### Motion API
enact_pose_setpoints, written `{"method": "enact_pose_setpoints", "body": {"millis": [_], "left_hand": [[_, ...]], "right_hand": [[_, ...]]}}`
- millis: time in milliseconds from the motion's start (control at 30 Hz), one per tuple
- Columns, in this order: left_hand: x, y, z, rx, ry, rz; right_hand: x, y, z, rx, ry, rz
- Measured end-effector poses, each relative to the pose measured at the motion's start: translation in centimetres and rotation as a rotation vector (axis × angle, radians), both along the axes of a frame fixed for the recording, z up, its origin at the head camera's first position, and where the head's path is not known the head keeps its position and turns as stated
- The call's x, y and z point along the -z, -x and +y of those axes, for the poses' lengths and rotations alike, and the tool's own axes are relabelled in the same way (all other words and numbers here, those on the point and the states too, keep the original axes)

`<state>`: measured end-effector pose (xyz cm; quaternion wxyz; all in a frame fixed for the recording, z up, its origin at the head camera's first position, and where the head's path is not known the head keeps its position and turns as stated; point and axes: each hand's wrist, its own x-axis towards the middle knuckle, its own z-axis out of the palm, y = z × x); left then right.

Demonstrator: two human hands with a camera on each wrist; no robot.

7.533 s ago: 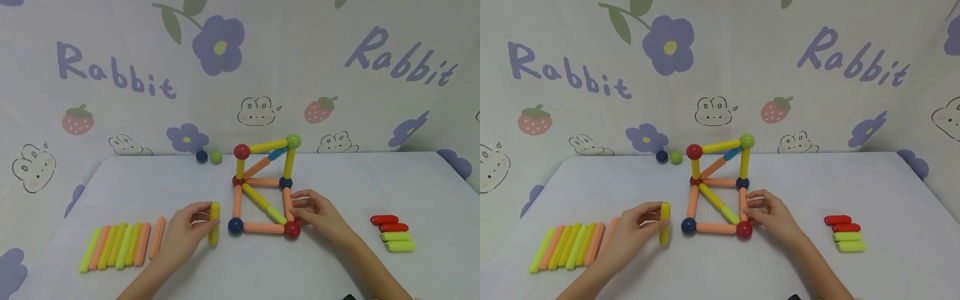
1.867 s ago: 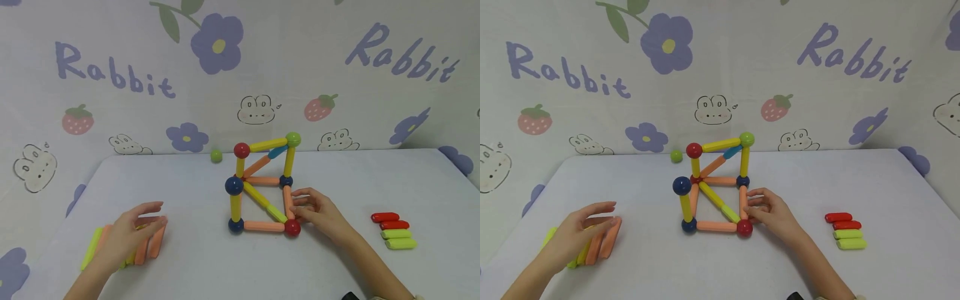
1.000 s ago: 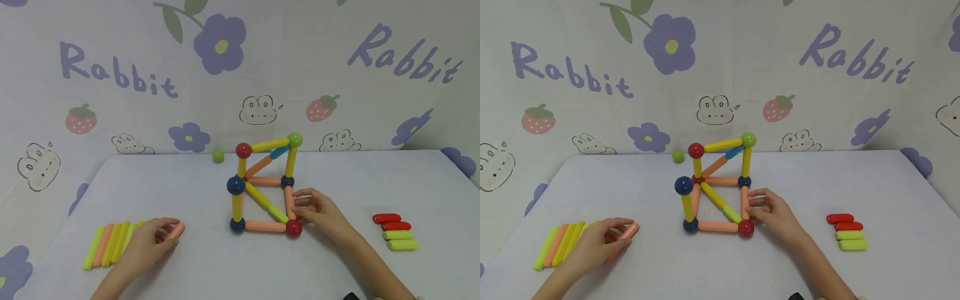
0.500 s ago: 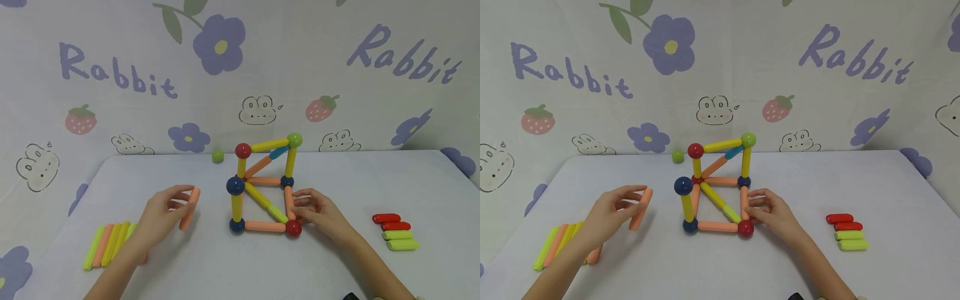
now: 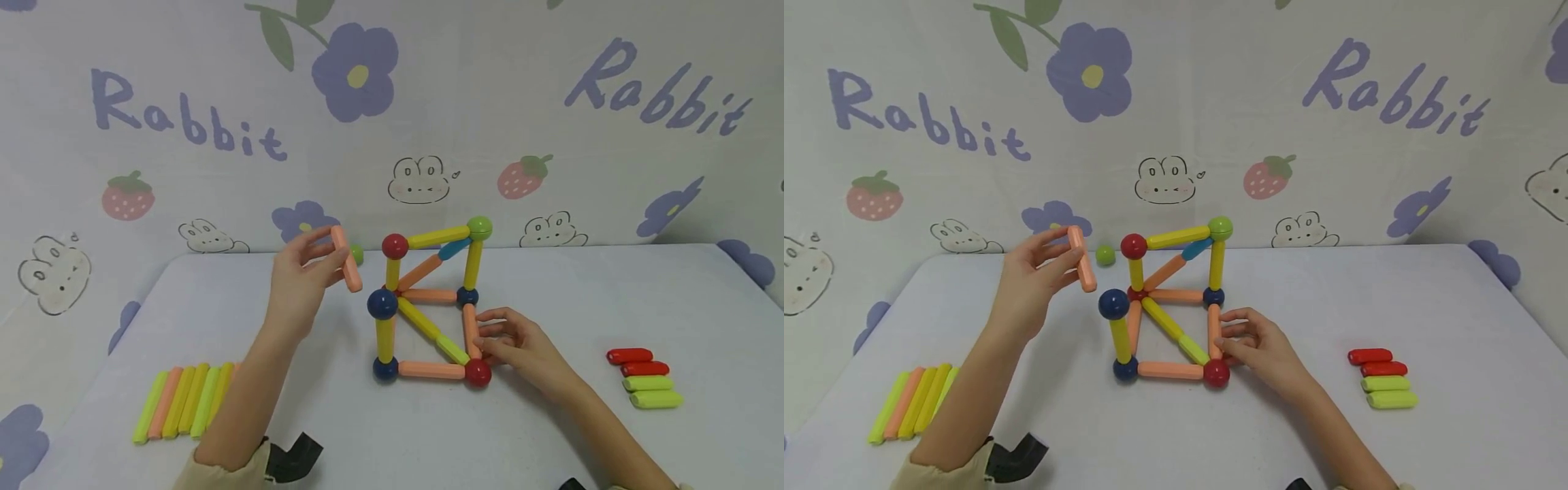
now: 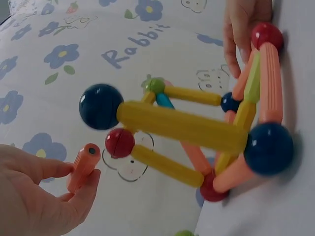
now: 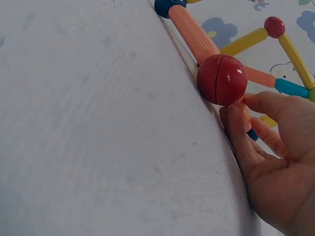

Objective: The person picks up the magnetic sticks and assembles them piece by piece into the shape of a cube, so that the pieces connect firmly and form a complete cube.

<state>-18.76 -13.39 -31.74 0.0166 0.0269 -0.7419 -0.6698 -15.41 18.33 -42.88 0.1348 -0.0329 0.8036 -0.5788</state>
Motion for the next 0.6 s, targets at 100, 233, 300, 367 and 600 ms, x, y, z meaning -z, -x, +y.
{"method": "enact_pose_setpoints", "body": {"millis": [100, 233, 300, 367, 600], "left_hand": [[0.0, 0.1, 1.1, 0.002, -0.04, -0.024], [0.2, -0.1, 1.8, 0.02, -0.043, -0.044], [0.2, -0.3, 2.0, 0.034, -0.041, -0.047], [0.2, -0.5, 2.0, 0.062, -0.042, -0.042], [0.0, -1.1, 2.5, 0.172, -0.079, -0.061]], "right_hand": [[0.1, 0.0, 0.0, 0.0, 0.001, 0.006], [0.1, 0.1, 0.0, -0.005, -0.002, 0.01], [0.2, 0.1, 0.0, -0.007, -0.005, 0.009], [0.2, 0.1, 0.0, -0.006, -0.006, 0.008], [0.1, 0.0, 0.0, -0.005, -0.001, 0.013]]}}
